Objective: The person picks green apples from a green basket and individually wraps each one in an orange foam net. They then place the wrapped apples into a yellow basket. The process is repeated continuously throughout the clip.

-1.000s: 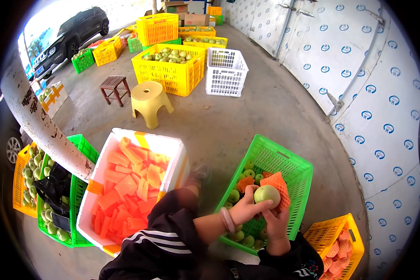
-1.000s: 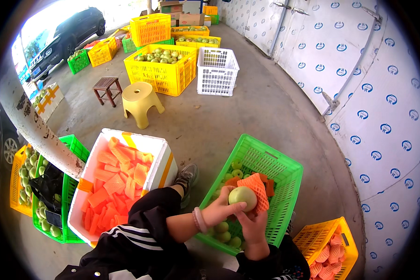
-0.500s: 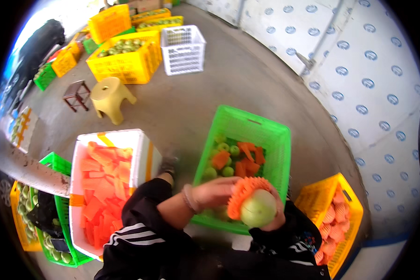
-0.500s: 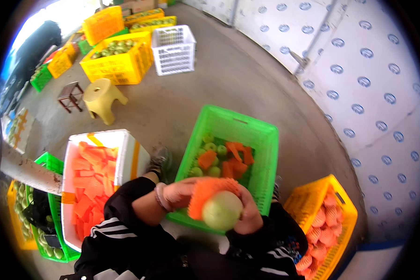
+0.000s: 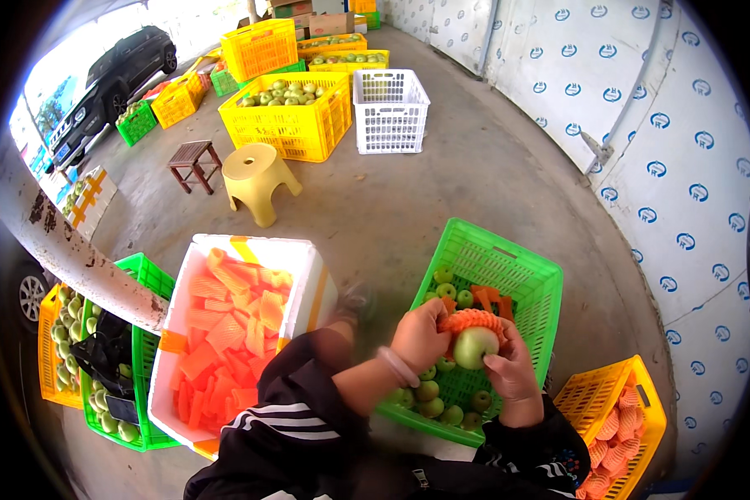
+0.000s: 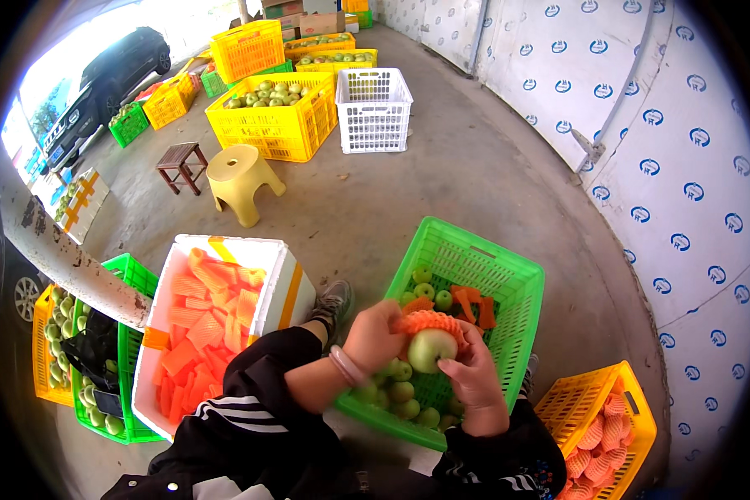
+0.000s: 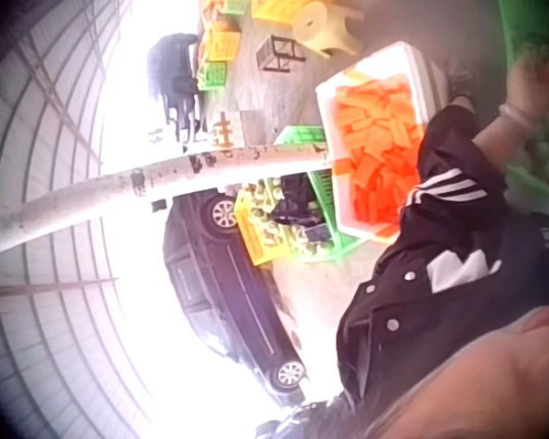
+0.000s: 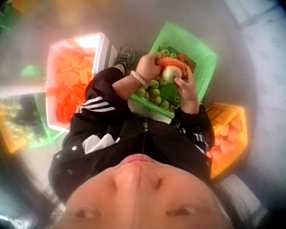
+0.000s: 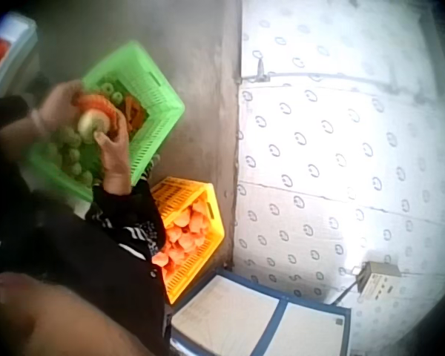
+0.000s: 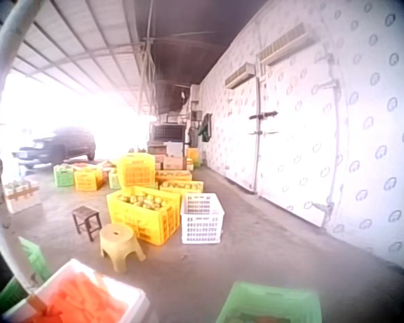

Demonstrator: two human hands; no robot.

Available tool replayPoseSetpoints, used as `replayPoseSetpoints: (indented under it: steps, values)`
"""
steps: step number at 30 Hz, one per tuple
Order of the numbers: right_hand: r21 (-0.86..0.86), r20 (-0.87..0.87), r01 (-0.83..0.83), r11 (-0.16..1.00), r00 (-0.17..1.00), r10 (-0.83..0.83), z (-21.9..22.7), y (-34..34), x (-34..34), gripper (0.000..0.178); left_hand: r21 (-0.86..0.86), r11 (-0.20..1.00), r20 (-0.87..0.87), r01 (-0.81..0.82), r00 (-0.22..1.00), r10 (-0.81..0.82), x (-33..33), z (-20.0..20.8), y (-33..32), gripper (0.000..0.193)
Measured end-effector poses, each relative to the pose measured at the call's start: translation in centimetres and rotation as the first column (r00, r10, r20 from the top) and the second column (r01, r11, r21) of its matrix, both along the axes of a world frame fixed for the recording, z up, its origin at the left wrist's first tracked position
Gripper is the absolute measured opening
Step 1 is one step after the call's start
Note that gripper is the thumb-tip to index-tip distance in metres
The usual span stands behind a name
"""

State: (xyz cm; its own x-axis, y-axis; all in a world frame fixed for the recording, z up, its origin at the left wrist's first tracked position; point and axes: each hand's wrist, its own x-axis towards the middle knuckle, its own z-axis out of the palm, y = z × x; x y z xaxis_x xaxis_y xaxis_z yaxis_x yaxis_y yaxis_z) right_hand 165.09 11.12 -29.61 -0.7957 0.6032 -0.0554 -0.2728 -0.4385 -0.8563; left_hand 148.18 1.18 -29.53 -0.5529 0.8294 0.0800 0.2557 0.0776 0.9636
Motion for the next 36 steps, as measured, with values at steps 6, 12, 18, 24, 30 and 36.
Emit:
replayPoseSetpoints:
  steps: [6,12,18,24,30,36]
  values:
    - [0.295,-0.038,0.327,0.898,0.943,-0.331,-2.0,-0.9,-1.1,0.052,0.181,0.976,-0.209,0.118,0.975,-0.079,2.6,-1.2,0.2,0.029]
    - [0.126,-0.124,0.443,0.888,0.895,-0.429,-2.6,-0.4,-1.5,0.054,0.247,0.899,0.006,0.361,0.927,-0.374,2.3,-1.1,-0.7,0.035]
    - [0.328,-0.215,0.311,0.892,0.944,-0.250,-1.6,-1.7,-1.1,0.063,0.315,0.949,0.741,0.028,0.617,-0.264,1.9,-0.5,0.6,0.038]
    - [0.706,0.016,0.201,0.679,0.954,-0.299,-3.1,-2.3,-1.9,0.072,0.371,0.925,0.757,0.086,0.548,-0.355,1.5,-0.7,0.1,0.047]
    - [0.714,0.061,0.097,0.693,0.978,-0.200,-2.0,-2.1,-1.4,0.079,0.325,0.944,0.666,0.054,0.696,-0.269,1.9,-1.0,0.1,0.045]
    - [0.869,0.029,0.042,0.493,0.990,-0.135,0.8,-1.2,0.6,0.088,0.358,0.915,0.711,0.185,0.581,-0.395,2.8,-1.9,0.4,0.044]
